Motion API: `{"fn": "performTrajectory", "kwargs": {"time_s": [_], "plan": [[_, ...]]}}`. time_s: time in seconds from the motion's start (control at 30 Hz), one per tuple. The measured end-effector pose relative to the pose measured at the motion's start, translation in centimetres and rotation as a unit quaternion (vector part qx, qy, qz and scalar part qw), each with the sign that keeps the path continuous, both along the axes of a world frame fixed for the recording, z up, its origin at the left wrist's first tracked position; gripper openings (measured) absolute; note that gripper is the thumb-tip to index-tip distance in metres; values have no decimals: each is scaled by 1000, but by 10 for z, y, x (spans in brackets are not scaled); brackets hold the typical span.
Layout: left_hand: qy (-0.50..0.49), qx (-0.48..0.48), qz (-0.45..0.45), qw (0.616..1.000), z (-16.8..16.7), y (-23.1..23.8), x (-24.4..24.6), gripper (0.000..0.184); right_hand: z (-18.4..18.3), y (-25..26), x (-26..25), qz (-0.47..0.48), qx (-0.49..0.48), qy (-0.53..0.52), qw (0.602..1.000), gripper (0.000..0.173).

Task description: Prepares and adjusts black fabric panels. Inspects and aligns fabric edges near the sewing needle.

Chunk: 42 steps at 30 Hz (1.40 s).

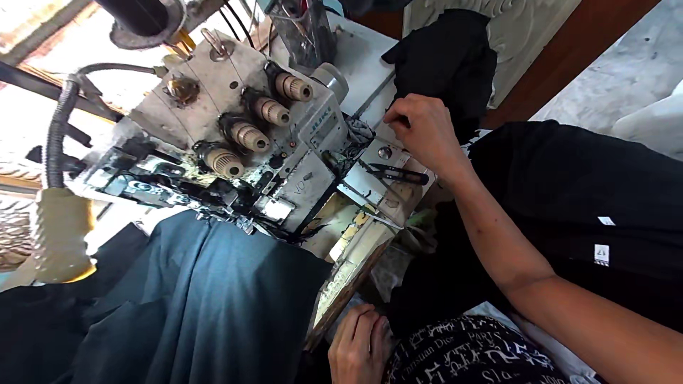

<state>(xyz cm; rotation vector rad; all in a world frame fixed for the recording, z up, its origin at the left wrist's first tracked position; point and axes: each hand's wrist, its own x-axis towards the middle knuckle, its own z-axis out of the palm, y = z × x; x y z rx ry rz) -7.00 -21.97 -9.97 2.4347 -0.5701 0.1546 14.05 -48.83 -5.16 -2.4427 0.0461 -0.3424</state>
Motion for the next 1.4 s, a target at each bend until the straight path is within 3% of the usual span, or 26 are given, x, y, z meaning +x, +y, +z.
{"fn": "performTrajectory", "kwargs": {"time_s": [0.1,0.23,0.33,0.47,0.63,0.97,1.13,1.27,1.4], "plan": [[-1,1,-10,1000,-12,3,1,18,-1,2,4,25,-15,-5,1000,17],[0,6,-23,1000,-20,3,2,16,-8,14,15,132,-47,0,990,17],[7,10,-23,1000,-20,4,1,17,-11,22,25,193,-103,71,973,19],[15,19,-16,1000,-22,7,-1,17,-4,27,37,205,-131,160,957,20],[24,26,-20,999,-25,8,-4,18,2,23,53,256,-131,196,938,19],[30,31,-18,999,-26,12,-9,16,0,18,61,272,-108,186,938,22],[30,14,-31,999,-26,9,-4,16,-7,13,32,188,70,90,975,21],[30,-9,-51,998,-21,-2,10,15,3,16,4,185,168,108,962,15],[33,-113,-34,993,2,-22,50,13,7,20,-12,178,281,111,937,10]]}}
